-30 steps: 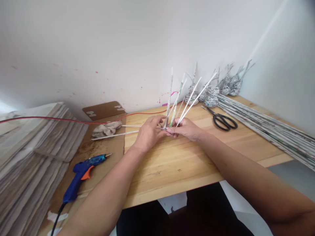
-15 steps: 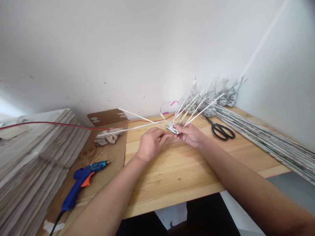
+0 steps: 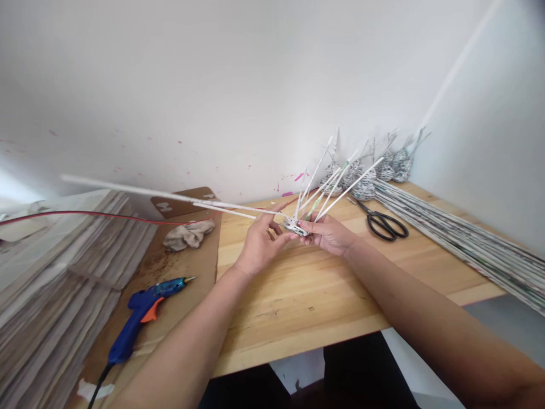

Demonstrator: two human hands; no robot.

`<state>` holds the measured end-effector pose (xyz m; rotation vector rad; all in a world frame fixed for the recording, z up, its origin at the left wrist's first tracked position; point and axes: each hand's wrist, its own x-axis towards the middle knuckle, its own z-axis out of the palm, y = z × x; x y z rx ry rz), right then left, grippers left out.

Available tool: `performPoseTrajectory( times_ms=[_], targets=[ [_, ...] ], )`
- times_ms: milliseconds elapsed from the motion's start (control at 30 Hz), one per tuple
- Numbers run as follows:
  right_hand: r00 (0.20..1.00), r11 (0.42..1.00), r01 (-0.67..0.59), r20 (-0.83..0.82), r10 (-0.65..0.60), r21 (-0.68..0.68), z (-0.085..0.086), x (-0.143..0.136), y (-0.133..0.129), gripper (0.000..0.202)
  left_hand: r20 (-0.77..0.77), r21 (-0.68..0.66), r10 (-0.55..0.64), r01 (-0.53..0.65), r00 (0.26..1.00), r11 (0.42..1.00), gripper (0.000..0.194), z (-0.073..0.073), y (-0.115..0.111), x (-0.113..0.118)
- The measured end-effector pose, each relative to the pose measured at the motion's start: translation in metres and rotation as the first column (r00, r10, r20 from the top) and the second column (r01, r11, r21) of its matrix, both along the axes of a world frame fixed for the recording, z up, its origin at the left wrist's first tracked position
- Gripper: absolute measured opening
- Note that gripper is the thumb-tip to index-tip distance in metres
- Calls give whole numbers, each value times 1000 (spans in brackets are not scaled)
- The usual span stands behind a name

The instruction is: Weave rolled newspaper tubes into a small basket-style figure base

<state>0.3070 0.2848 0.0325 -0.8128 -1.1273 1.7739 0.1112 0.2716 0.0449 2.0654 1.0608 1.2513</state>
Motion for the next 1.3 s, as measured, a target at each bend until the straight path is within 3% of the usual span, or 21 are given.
performPoseTrajectory(
  times_ms=[133, 333, 700, 933, 1300],
  targets=[
    [999, 999, -21, 37, 20, 48, -2, 0, 0, 28, -33, 1, 16, -16, 999, 1000, 30, -3, 1, 1],
    [997, 999, -7, 83, 3, 42, -2, 0, 0, 30, 12, -74, 7, -7, 1000, 997, 41, -1, 2, 0],
    [971, 984, -80, 236, 41, 158, -2, 2, -1, 32, -98, -87, -82, 73, 992, 993, 45, -1, 2, -3],
    [962, 980, -42, 274, -13, 196, 0, -1, -3, 35, -87, -74, -46, 40, 995, 996, 24, 1, 0, -2],
    [946, 959, -74, 323, -19, 274, -3, -1, -2, 34, -177, -28, -43, 38, 983, 999, 21, -3, 3, -5]
  ],
)
